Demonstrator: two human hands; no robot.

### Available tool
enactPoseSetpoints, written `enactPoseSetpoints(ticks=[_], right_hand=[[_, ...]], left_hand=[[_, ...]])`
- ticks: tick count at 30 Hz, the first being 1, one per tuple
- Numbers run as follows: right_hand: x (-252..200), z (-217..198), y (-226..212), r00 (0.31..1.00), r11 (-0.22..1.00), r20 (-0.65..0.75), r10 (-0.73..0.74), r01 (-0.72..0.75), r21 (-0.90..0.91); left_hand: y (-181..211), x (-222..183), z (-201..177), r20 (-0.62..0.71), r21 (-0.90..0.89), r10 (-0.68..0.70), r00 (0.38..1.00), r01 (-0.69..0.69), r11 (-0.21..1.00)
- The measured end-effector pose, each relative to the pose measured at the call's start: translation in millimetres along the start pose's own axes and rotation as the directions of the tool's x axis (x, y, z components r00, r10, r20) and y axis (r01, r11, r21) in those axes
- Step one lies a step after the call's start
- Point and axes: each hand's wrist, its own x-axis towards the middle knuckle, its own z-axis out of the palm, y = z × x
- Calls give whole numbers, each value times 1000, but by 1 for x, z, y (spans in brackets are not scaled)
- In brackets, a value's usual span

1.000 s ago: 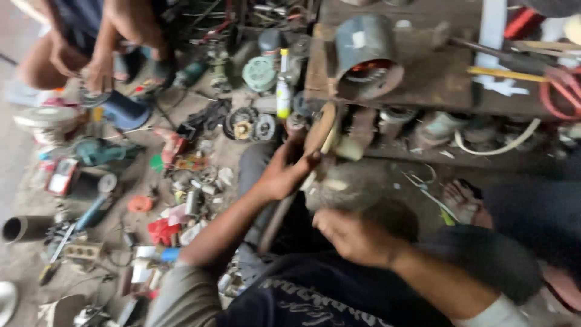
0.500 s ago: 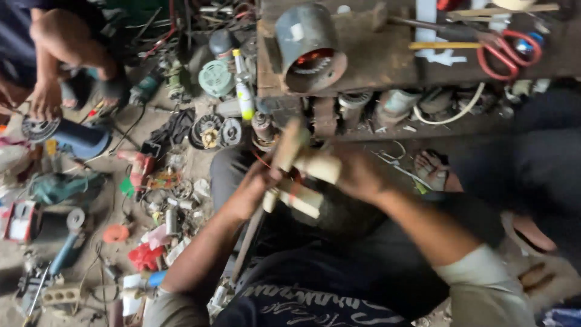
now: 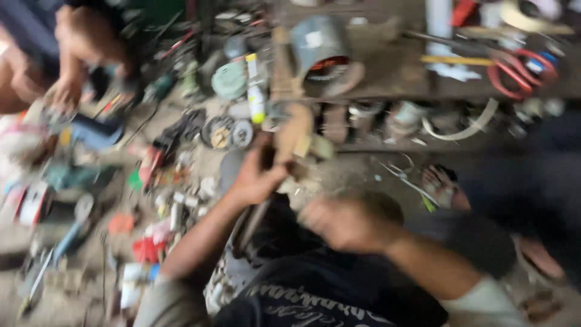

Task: Repairing an electric motor by assembling the stator and coils using a hammer and wooden block to seat components.

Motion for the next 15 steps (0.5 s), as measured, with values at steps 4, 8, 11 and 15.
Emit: enactPoseSetpoints(ticks=[4,8,11,15], right_hand=[[-8,-33,43,766,776,-264,586,-625,-89],[0,22,-25,854,905,305,422,-414,-93],[-3,-52,13,743,765,-284,606,-642,-46],[-33,-19,99,881,765,-203,428,-472,-437]], left_hand=[[-28,-21,9,206,-68,-96,974,112,991],[9,0,16,-8,-7,-120,993,120,993],[-16,-8,0,266,209,-145,953,90,974],[-4,-17,14,344,-113,-91,934,137,984]])
